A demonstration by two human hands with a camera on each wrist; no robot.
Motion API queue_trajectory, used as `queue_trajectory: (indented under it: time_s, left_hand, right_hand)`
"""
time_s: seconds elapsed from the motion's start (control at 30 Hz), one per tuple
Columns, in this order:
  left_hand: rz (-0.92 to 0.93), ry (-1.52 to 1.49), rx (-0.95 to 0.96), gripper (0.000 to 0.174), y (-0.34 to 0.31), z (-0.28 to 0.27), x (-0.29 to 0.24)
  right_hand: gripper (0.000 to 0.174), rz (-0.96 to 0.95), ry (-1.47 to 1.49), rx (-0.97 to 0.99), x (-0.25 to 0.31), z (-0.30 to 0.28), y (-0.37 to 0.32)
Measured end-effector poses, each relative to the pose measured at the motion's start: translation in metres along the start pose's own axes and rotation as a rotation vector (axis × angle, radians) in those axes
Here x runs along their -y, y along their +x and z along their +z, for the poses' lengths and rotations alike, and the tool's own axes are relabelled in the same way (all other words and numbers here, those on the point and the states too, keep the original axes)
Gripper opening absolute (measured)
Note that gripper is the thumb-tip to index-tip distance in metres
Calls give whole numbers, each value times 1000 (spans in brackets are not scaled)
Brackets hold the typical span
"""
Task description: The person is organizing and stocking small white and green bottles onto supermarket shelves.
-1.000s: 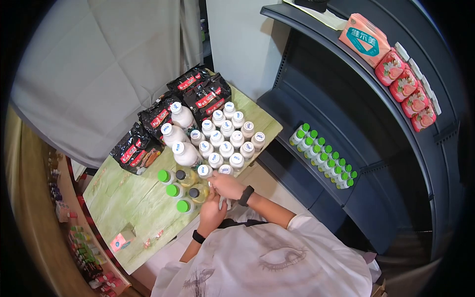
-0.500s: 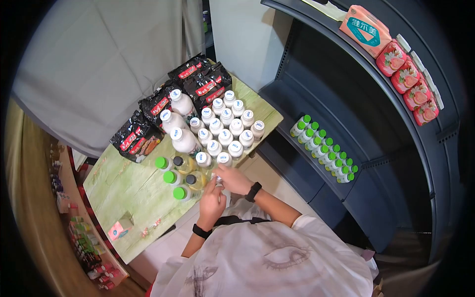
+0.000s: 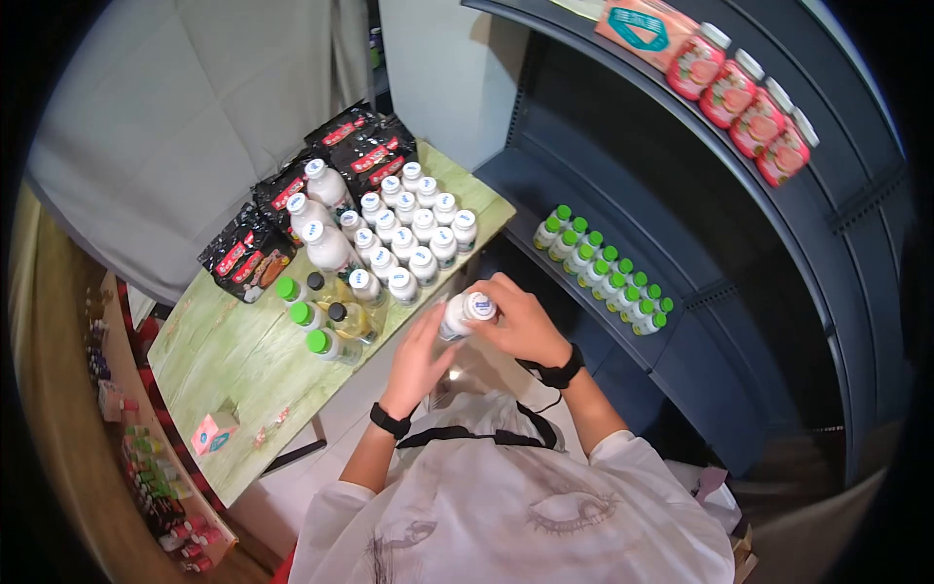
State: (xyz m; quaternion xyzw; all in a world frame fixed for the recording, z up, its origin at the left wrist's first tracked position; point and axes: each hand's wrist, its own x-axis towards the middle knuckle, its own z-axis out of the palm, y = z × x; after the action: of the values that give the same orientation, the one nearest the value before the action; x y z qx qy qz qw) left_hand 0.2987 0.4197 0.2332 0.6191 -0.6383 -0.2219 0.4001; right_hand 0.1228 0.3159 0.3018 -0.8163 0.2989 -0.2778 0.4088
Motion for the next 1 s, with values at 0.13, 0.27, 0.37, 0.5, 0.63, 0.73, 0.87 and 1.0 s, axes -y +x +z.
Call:
queue_trajectory:
  time_s: [0.13, 0.27, 0.37, 0.5, 0.63, 0.73, 0.87, 1.0]
  left_hand:
    - [99, -90, 91, 67, 11, 18, -45]
    - [283, -198, 88, 69, 8, 61, -70]
    - [268, -286, 175, 69, 0, 81, -93]
    - [264, -319, 242, 70, -7, 93, -115]
    - [307, -292, 264, 72, -6, 103, -129]
    - [340, -305, 261, 70, -2, 116, -143]
    - [393, -339, 250, 68, 7, 139, -175]
    - [440, -401, 282, 65, 24, 167, -220]
  right_hand:
    - [36, 43, -35, -131, 28, -41, -50]
    - [34, 94, -132, -232, 50, -69, -100]
    - [36, 98, -203, -224, 61, -84, -129]
    - [37, 127, -237, -252, 65, -95, -154]
    - [37, 152, -210, -295, 67, -104, -173]
    - [38, 137, -209, -349, 69, -116, -186]
    - [40, 169, -188, -341, 74, -148, -207]
    - [45, 158, -226, -377, 77, -193, -235]
